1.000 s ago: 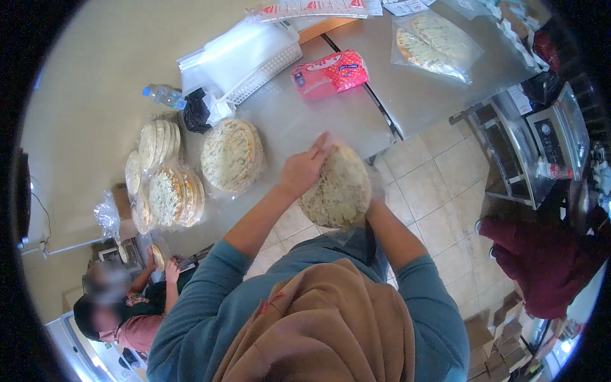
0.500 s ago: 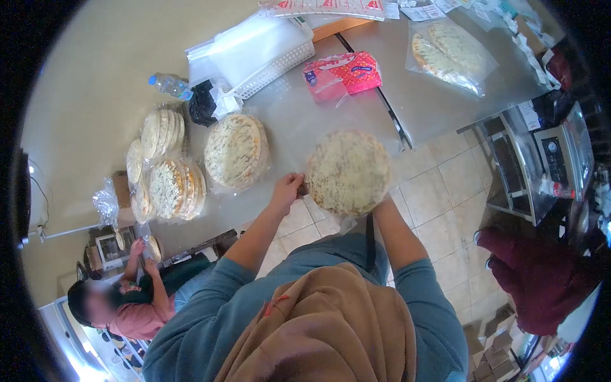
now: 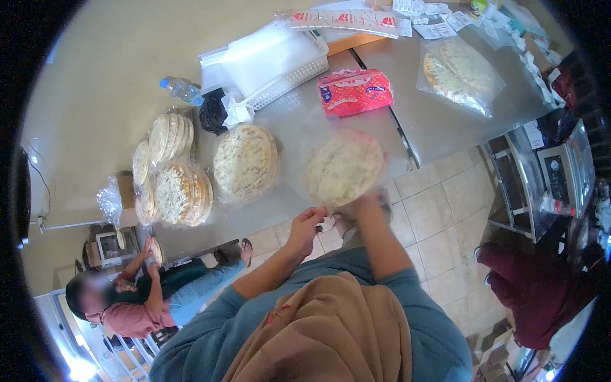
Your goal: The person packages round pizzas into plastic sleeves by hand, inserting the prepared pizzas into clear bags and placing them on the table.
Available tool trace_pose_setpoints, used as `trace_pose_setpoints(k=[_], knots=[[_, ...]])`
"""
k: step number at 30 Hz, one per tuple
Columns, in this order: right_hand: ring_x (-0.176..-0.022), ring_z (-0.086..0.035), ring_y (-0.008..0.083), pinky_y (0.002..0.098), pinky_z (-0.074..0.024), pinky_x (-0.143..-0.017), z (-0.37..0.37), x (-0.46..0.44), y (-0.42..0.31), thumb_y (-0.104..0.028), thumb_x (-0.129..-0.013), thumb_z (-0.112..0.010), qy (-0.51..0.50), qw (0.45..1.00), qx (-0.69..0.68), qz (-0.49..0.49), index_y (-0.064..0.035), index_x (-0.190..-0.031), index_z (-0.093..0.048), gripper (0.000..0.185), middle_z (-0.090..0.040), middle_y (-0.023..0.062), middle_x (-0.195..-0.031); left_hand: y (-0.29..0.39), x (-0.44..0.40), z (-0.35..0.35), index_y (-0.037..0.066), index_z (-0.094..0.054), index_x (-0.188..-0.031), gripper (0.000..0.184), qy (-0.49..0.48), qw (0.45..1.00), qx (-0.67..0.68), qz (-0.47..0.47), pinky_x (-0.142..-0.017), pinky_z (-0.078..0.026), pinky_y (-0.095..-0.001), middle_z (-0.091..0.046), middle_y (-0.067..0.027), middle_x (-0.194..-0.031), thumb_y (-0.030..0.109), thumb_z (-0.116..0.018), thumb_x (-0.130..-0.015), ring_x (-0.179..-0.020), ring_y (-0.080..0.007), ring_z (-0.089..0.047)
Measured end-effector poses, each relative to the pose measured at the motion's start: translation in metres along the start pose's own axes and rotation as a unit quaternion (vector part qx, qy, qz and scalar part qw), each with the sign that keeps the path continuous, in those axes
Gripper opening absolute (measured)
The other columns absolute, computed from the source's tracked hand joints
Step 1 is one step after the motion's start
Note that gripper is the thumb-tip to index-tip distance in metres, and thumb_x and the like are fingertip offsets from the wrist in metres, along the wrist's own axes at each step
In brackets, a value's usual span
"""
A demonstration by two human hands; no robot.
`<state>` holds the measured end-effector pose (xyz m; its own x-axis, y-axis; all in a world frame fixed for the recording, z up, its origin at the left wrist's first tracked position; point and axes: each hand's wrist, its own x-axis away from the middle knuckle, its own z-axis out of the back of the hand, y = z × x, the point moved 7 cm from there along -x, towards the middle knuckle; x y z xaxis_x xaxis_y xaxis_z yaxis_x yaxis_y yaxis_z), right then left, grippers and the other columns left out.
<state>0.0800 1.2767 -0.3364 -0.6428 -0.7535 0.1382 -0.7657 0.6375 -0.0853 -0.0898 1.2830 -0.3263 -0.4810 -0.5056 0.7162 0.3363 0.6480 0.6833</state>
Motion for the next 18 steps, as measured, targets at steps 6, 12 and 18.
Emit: trace_pose_setpoints(k=[6,12,18], knots=[[-0.112,-0.040,0.0275,0.0382,-0.0341,-0.094,0.018,0.046,-0.012,-0.031,-0.086,-0.043,0.261,0.925,0.268,0.064,-0.0078,-0.127,-0.026,0.051,-0.039,0.0146,-0.123,-0.002,0.024,-0.042,0.011,-0.058,-0.082,0.011,-0.072,0.993,0.073,0.050,-0.064,-0.034,-0.0209,-0.056,0.0030,-0.079,0.022,-0.056,-0.080,-0.069,-0.0065,-0.045],[-0.098,-0.049,0.0196,0.0276,-0.0471,-0.068,0.001,0.071,-0.103,-0.017,-0.079,-0.058,0.220,0.795,0.565,0.025,-0.0018,-0.116,-0.035,0.046,-0.045,0.0152,-0.104,0.059,0.038,-0.046,0.007,-0.056,-0.080,0.010,-0.065,0.985,0.160,0.005,-0.055,-0.033,-0.0188,-0.057,-0.0004,-0.076,0.018,-0.057,-0.080,-0.060,-0.0041,-0.042],[-0.100,-0.048,0.0324,0.0418,-0.0409,-0.079,-0.243,0.051,-0.118,-0.010,-0.062,-0.069,-0.189,0.407,0.839,0.308,-0.0066,-0.107,-0.047,0.050,-0.050,0.0165,-0.109,0.173,0.067,-0.106,0.005,-0.057,-0.078,0.009,-0.116,0.978,0.124,-0.118,-0.046,-0.029,-0.0172,-0.055,-0.0014,-0.069,0.014,-0.058,-0.080,-0.049,-0.0039,-0.037]])
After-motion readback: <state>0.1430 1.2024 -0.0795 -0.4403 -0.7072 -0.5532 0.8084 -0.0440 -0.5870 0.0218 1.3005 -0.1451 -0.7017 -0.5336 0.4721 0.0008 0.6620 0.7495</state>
